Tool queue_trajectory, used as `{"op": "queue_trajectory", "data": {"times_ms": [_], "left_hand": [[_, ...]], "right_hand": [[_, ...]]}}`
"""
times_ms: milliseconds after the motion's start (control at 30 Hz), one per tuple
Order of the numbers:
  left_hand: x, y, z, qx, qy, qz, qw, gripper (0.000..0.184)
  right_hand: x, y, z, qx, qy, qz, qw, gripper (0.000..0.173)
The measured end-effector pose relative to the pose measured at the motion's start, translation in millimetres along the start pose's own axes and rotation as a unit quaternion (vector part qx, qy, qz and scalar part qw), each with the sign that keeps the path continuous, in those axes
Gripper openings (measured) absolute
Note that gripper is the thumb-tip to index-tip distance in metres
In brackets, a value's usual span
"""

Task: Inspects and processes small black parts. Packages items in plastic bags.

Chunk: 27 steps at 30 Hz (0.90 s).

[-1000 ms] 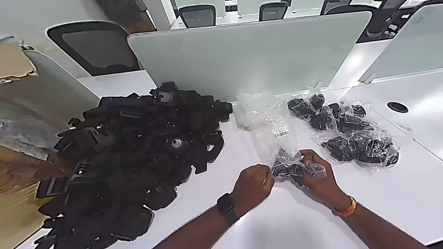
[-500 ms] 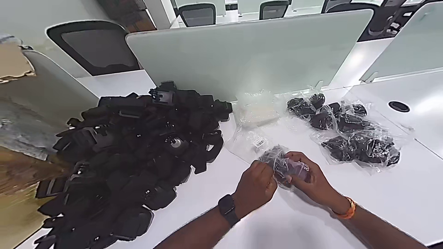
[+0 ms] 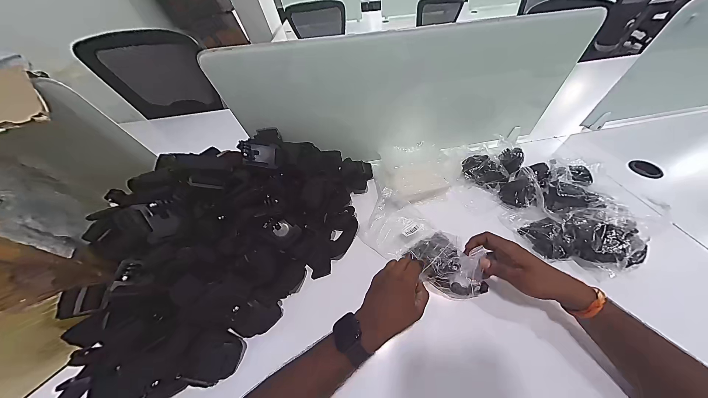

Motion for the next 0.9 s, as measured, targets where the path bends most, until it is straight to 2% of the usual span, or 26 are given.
{"op": "queue_trajectory", "data": {"times_ms": [67,133,200,300,400,533,600,700,800,900], "left_hand": [[2,-4,5,0.017,-0.027,-0.041,0.999,0.038],[5,-1,11,0.026,-0.037,-0.058,0.997,0.049],[10,3,18,0.036,-0.028,-0.036,0.998,0.052],[13,4,33,0.053,0.008,0.046,0.997,0.054],[14,6,47,0.067,0.029,0.082,0.994,0.058],[12,20,44,0.027,0.047,0.082,0.995,0.045],[10,25,39,0.01,0.056,0.093,0.994,0.033],[10,26,36,0.01,0.071,0.102,0.992,0.02],[10,25,33,0.003,0.091,0.112,0.99,0.015],[12,26,36,0.008,0.123,0.128,0.984,0.023]], "right_hand": [[0,-10,2,0.025,-0.033,-0.015,0.999,0.037],[1,-14,5,0.043,-0.044,-0.044,0.997,0.049],[2,-7,6,0.05,-0.041,-0.054,0.996,0.06],[2,15,-2,0.138,-0.029,-0.003,0.99,0.075],[1,35,-13,0.169,-0.065,0.03,0.983,0.065],[-2,41,-10,0.129,-0.086,0.056,0.986,0.042],[-3,41,-4,0.114,-0.078,0.063,0.988,0.038],[0,35,4,0.126,-0.041,0.069,0.989,0.043],[3,25,5,0.172,0.003,0.048,0.984,0.052],[13,6,0,0.145,0.012,-0.053,0.988,0.061]]}}
Point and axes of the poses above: each hand's wrist, its own x-axis away from the middle knuckle, its own y-axis out of the palm, z = x × y, the point moved 2 cm from there along -x, towards the middle knuckle, and after that the axes turned 4 degrees about z, right-handed, at the moved point
